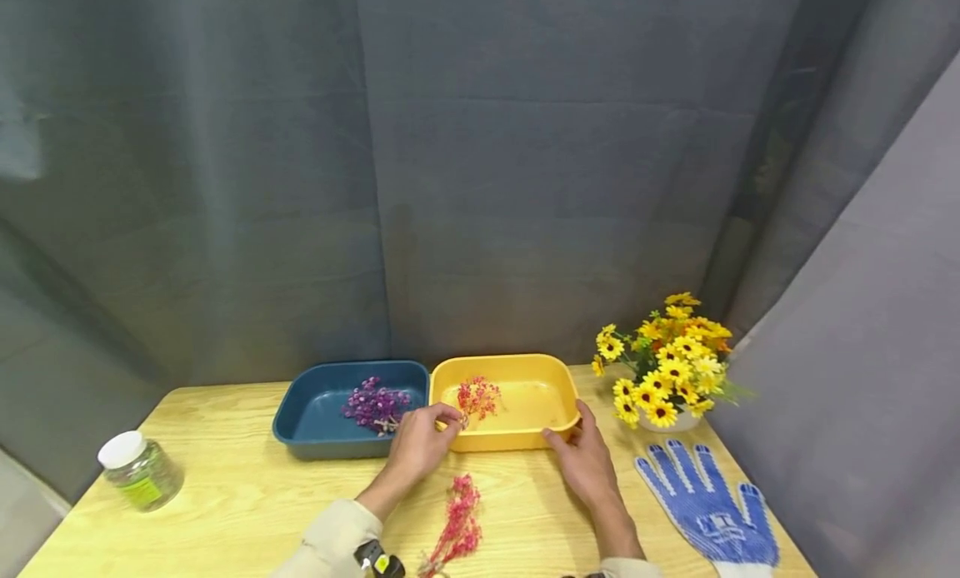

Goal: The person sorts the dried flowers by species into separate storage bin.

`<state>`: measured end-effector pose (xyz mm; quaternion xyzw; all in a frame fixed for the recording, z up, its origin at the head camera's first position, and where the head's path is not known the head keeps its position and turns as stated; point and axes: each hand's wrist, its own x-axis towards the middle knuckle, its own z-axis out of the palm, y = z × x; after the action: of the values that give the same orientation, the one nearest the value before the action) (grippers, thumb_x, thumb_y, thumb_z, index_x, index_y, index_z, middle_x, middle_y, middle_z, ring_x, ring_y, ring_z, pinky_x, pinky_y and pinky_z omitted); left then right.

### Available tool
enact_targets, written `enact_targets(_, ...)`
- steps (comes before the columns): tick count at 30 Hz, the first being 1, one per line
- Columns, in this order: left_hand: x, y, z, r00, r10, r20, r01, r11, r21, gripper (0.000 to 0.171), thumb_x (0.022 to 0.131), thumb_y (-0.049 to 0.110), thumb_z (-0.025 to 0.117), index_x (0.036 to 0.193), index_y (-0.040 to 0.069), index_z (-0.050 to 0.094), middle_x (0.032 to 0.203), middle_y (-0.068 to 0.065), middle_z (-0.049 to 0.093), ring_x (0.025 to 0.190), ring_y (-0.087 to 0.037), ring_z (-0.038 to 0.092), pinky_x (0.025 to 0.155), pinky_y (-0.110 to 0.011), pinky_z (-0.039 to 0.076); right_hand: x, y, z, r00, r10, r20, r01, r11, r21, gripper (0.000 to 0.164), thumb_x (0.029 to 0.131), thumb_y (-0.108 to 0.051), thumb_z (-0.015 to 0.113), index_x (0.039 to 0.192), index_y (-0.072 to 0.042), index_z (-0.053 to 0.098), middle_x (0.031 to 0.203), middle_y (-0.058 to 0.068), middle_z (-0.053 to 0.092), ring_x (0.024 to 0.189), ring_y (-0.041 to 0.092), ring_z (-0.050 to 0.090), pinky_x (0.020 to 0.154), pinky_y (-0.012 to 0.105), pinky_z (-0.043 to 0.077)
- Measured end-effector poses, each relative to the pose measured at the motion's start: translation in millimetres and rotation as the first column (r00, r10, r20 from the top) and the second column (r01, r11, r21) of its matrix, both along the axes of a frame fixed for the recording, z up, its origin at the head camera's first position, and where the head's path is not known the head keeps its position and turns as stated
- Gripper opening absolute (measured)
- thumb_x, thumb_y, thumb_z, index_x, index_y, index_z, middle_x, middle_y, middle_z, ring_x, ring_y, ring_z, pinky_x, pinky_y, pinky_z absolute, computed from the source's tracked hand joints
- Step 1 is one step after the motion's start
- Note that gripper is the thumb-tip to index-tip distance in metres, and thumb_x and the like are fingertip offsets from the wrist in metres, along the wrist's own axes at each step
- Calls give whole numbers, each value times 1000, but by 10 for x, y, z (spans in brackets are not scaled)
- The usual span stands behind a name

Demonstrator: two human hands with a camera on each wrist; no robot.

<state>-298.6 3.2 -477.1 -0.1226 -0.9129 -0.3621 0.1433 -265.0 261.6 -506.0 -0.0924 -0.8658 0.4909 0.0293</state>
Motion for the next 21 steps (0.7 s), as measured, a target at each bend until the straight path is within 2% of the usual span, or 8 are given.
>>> enact_targets(7,15,30,5,998,2,63,-3,1000,11,13,87,28,67,97,24,74,87,13,72,85,-15,68,64,-26,46,-2,4,2,1000,-3,-8,3,1000,4,96,89,-63,55,157,-17,5,150,23,39,130,37,49,107,57,34)
enact_targets(10,13,33,-6,996,-29,88,29,1000,4,14,89,31,65,97,25,75,93,12,73,87,-16,68,64,-27,46,-3,6,10,1000,-6,-8,6,1000,11,95,89,-61,56,157,-17,5,150,23,39,130,37,49,107,56,34)
enact_targets(14,11,56,-22,985,-101,137,105,994,-23,18,92,34,61,103,29,75,103,10,74,91,-16,69,68,-30,49,4,12,5,1000,-5,-4,5,1000,10,96,89,-62,55,157,-16,4,151,23,38,130,37,49,106,56,35)
enact_targets(17,22,88,-13,980,-121,161,132,989,-60,23,94,37,59,110,30,73,108,9,73,97,-17,68,72,-32,50,9,13,-5,1000,-2,2,2,1000,7,98,88,-64,54,157,-17,3,151,23,39,129,36,50,105,56,36)
enact_targets(21,34,117,24,975,-133,176,153,983,-106,29,95,40,56,118,30,69,113,6,72,91,-18,68,67,-32,49,4,4,-6,1000,0,0,0,1000,5,98,88,-65,54,157,-18,3,150,22,39,128,35,51,105,56,37)
